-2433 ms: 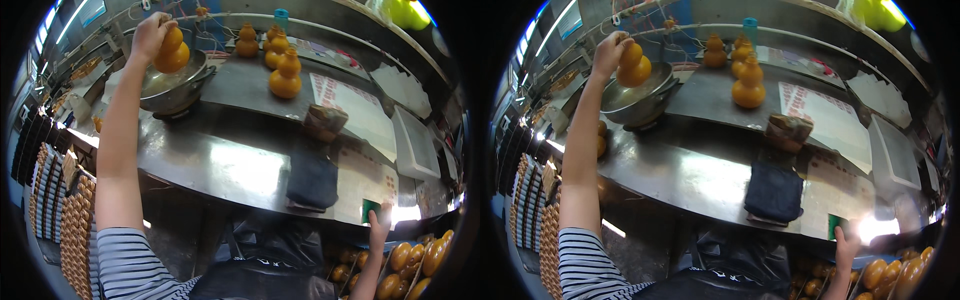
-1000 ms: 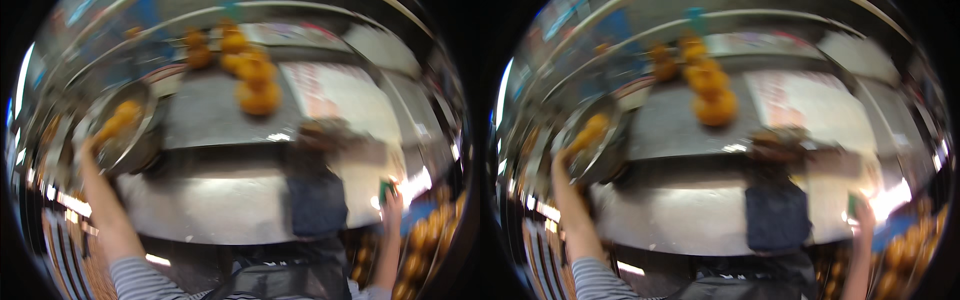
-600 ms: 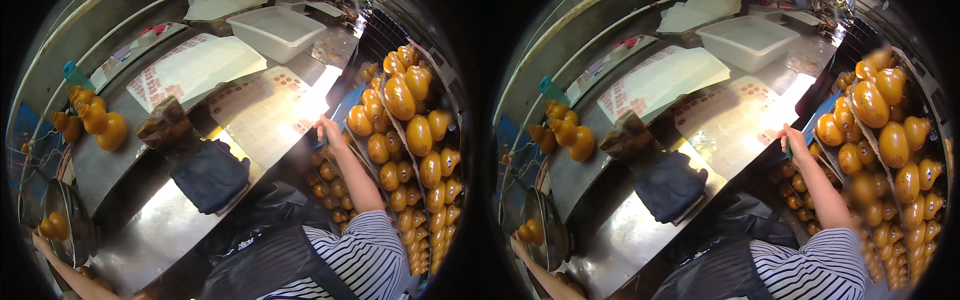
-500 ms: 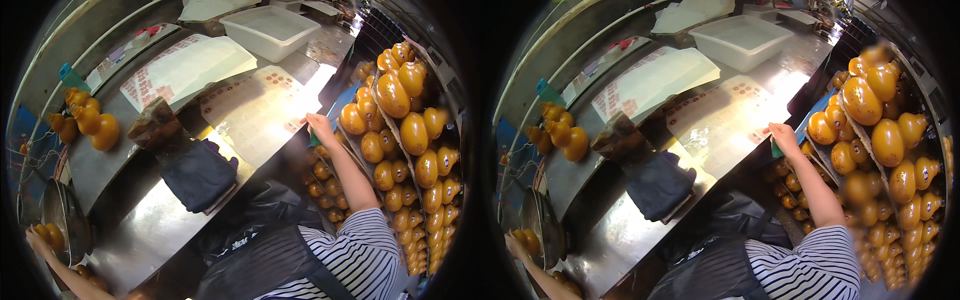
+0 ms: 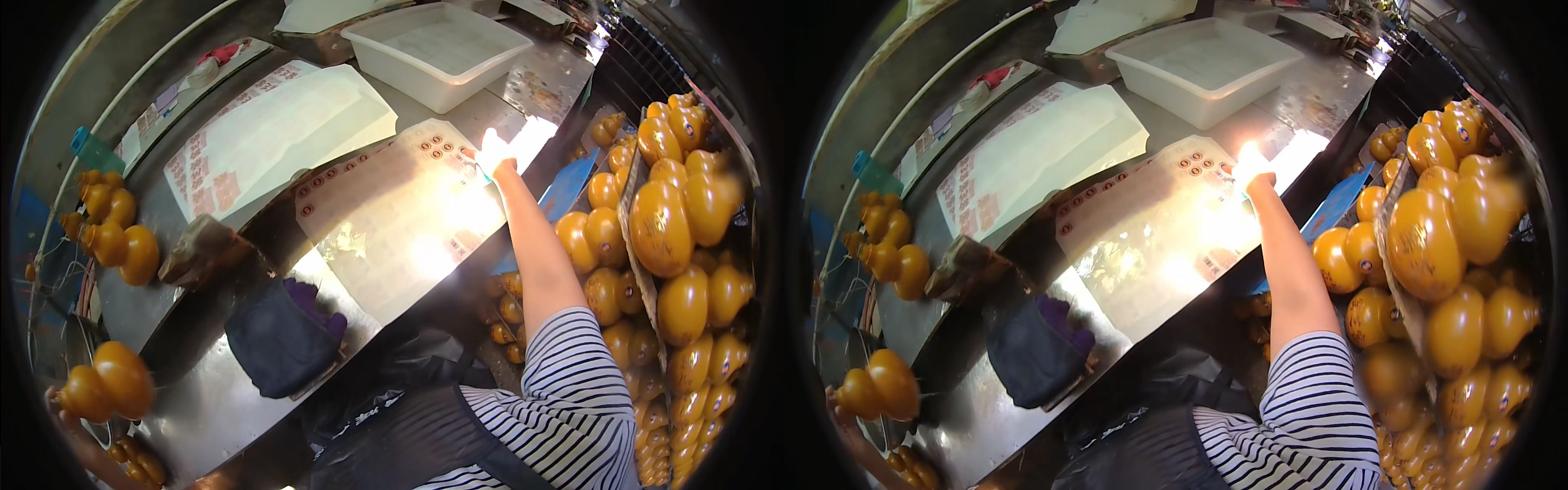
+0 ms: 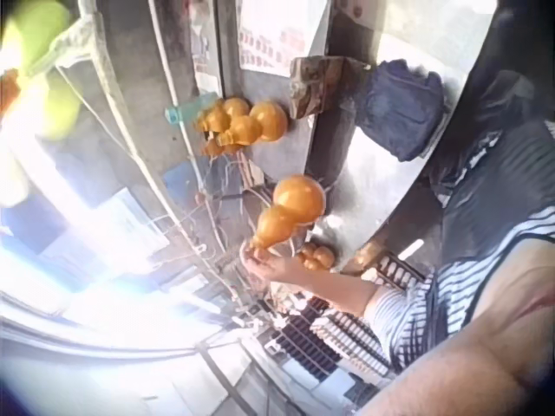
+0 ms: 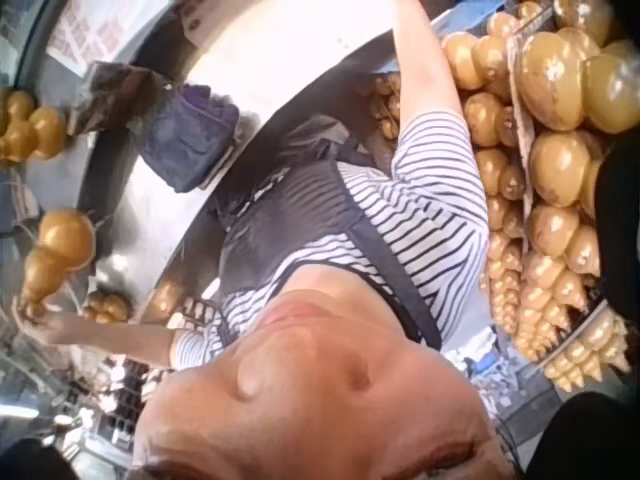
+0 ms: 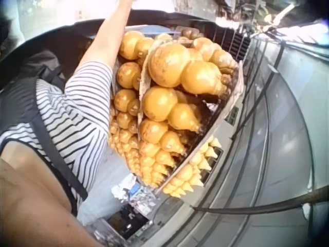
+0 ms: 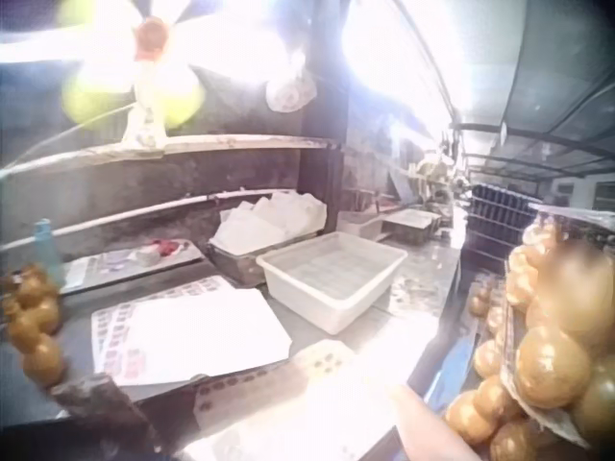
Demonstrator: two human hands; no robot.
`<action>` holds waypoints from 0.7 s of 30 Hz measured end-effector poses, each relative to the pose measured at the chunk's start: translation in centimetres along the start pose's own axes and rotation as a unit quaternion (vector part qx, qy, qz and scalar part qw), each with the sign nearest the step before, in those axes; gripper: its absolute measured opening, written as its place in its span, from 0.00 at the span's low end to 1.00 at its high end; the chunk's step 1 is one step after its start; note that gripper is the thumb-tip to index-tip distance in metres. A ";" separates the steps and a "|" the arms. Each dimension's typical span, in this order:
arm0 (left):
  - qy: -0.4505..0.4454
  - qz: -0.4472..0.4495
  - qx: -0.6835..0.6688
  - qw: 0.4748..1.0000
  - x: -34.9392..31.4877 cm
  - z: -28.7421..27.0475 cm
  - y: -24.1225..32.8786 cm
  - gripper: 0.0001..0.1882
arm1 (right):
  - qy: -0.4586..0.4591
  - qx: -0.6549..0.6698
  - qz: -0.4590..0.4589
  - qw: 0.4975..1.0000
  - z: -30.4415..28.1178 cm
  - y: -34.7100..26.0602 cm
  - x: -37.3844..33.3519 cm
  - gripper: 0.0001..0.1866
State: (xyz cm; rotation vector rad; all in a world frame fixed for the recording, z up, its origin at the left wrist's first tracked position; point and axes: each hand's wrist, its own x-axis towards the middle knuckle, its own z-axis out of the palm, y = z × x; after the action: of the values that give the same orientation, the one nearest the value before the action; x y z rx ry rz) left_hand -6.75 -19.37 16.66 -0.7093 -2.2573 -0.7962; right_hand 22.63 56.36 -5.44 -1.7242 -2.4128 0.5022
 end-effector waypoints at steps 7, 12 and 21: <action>-0.161 -0.181 -0.316 0.917 -4.0 16.9 10.9 0.16 | -0.101 -0.142 0.028 0.984 -0.5 -1.8 1.0 0.41; -0.334 -0.130 -0.188 0.914 -1.2 20.6 15.2 0.10 | -0.149 -0.158 -0.021 0.976 1.4 2.1 5.4 0.39; -0.184 -0.069 -0.188 0.962 -1.1 23.7 14.8 0.14 | -0.017 -0.046 -0.042 0.998 -1.2 3.1 3.5 0.17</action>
State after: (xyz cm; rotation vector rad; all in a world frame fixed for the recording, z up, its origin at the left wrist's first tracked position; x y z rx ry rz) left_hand -5.34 6.64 6.48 -0.9463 -2.5354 -1.2741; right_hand 24.54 60.80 -5.68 -1.6519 -2.5571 0.4188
